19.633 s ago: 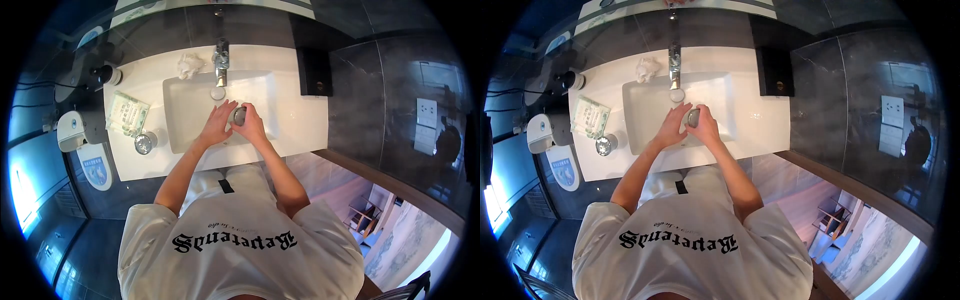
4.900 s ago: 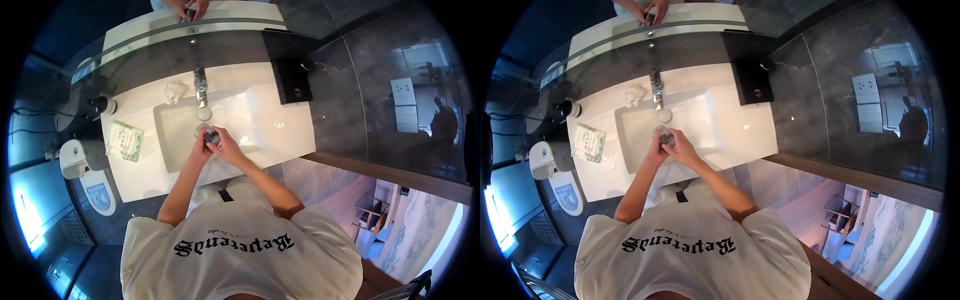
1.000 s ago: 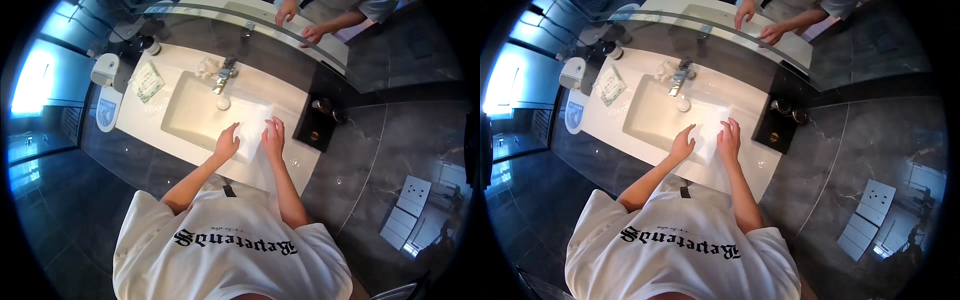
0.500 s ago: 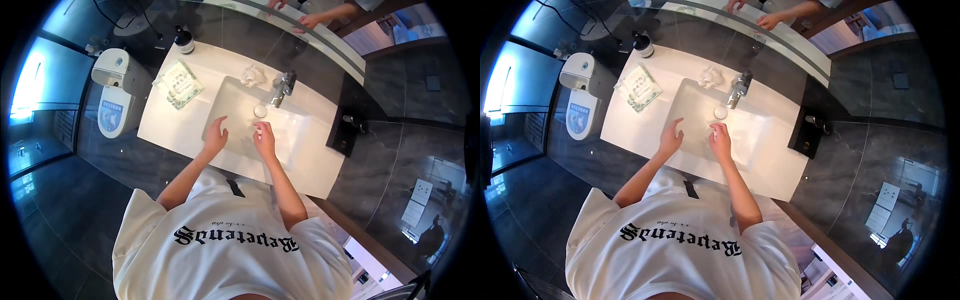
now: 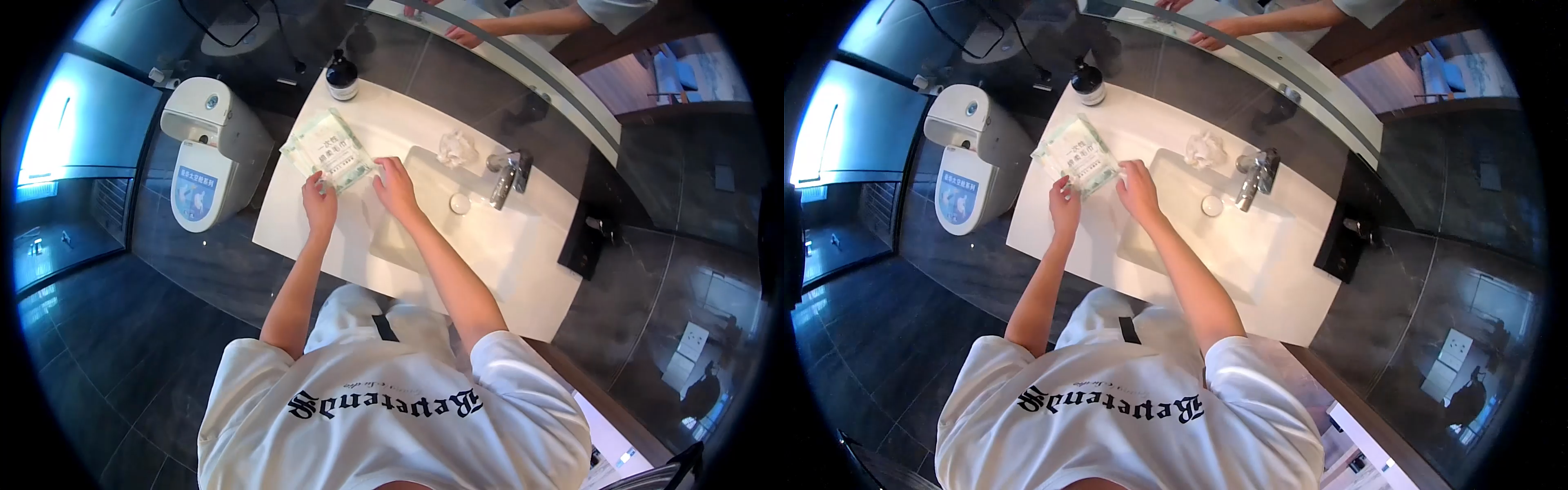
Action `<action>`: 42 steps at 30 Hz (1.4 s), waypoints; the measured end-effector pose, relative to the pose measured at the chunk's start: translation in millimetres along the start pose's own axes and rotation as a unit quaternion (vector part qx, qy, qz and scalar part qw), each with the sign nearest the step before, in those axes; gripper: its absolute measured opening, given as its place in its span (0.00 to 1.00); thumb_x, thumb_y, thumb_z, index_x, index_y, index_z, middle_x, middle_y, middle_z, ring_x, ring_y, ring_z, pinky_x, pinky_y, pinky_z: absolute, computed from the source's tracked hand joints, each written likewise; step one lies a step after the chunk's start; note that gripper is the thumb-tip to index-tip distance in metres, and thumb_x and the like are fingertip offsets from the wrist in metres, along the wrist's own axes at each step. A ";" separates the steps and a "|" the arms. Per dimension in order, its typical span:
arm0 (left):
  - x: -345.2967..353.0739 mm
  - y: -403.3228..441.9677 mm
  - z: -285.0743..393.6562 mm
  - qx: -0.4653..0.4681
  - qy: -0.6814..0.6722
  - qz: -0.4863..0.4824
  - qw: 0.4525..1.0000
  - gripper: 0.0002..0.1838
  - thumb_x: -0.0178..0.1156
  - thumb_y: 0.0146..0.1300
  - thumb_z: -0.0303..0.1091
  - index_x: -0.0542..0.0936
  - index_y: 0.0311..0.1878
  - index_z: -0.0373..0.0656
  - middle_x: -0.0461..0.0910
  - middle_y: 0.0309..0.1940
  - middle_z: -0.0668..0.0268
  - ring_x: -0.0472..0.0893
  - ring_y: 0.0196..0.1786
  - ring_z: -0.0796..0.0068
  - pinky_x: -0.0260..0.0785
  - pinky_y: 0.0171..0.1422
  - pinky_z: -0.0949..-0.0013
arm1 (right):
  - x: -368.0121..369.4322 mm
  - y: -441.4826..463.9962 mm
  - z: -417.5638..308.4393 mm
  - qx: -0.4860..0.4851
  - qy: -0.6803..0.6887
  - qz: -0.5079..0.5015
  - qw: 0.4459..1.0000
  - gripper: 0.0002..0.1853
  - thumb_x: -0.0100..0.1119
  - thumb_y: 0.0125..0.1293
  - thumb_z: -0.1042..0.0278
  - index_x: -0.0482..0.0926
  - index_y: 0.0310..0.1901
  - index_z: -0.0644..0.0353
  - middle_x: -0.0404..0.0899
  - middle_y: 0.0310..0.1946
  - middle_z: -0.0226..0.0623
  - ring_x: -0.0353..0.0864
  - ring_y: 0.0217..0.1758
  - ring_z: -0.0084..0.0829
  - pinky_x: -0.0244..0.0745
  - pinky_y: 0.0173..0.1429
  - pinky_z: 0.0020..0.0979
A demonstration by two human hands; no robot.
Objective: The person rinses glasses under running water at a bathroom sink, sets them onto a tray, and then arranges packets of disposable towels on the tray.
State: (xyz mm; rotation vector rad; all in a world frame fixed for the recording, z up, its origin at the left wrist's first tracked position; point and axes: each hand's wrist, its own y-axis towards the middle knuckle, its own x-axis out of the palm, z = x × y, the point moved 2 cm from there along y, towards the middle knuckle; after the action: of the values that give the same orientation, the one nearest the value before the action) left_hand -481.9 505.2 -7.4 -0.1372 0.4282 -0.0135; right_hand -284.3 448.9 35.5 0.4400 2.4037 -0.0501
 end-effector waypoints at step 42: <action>60.4 -139.5 152.0 -0.385 -0.441 -0.388 0.712 0.45 0.43 0.77 0.69 0.66 0.74 0.32 0.75 0.67 0.50 0.77 0.69 0.57 0.69 0.75 0.51 | -195.1 -190.3 -14.5 -0.028 -0.199 0.210 0.957 0.16 0.67 0.56 0.78 0.86 0.46 0.51 0.84 0.44 0.30 0.85 0.50 0.35 0.80 0.50 0.37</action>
State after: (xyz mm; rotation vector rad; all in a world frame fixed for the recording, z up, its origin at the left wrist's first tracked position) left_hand -361.6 384.2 123.4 -1.1097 -0.6587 -0.5912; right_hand -217.0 213.4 155.9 0.8214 1.8728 0.1099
